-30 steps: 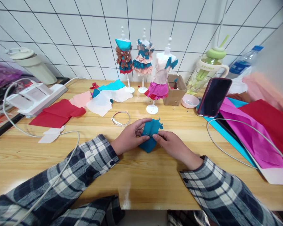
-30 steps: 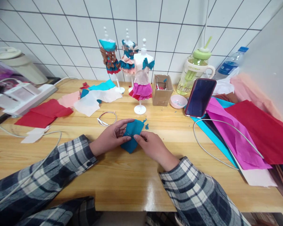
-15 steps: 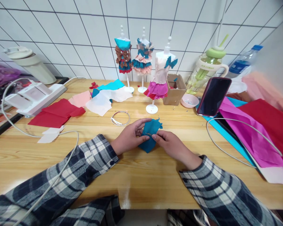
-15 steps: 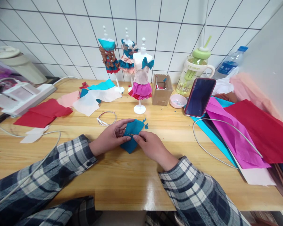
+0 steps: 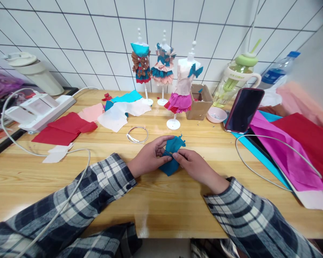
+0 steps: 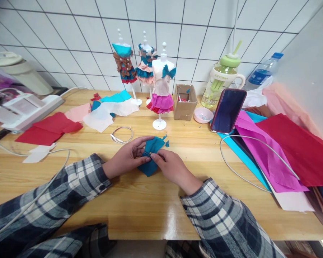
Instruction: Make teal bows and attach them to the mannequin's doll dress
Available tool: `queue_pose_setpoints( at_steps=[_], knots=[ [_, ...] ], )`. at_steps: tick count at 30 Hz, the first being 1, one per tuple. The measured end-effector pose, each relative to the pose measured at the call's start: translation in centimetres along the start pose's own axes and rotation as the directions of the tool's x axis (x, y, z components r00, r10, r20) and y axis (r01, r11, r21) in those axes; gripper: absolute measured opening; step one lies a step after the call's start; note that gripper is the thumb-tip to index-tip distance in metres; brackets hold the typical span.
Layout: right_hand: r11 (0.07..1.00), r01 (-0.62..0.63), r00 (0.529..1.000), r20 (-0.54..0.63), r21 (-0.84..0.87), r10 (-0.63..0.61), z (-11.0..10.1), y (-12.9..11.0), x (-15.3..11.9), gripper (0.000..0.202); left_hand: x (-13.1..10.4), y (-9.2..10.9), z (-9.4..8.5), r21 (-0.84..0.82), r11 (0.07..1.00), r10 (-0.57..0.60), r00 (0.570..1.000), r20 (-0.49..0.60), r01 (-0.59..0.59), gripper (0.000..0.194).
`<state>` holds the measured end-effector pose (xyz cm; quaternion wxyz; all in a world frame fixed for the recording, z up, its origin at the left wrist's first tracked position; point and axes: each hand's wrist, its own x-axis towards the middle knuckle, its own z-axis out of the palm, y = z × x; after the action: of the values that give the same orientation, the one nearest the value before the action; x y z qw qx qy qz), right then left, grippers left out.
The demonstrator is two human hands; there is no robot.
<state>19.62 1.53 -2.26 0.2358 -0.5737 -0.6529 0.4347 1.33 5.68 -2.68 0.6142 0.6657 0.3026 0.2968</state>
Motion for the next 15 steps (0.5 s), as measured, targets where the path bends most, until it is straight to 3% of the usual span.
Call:
queue_pose_setpoints(
  at_steps=[15],
  knots=[
    [0.998,0.053,0.999,-0.015,0.045,-0.052,0.12,-0.05,-0.06,0.033,-0.08,0.07,0.35,-0.034,0.999,-0.009,1.0,-0.009,0.009,0.068]
  ],
)
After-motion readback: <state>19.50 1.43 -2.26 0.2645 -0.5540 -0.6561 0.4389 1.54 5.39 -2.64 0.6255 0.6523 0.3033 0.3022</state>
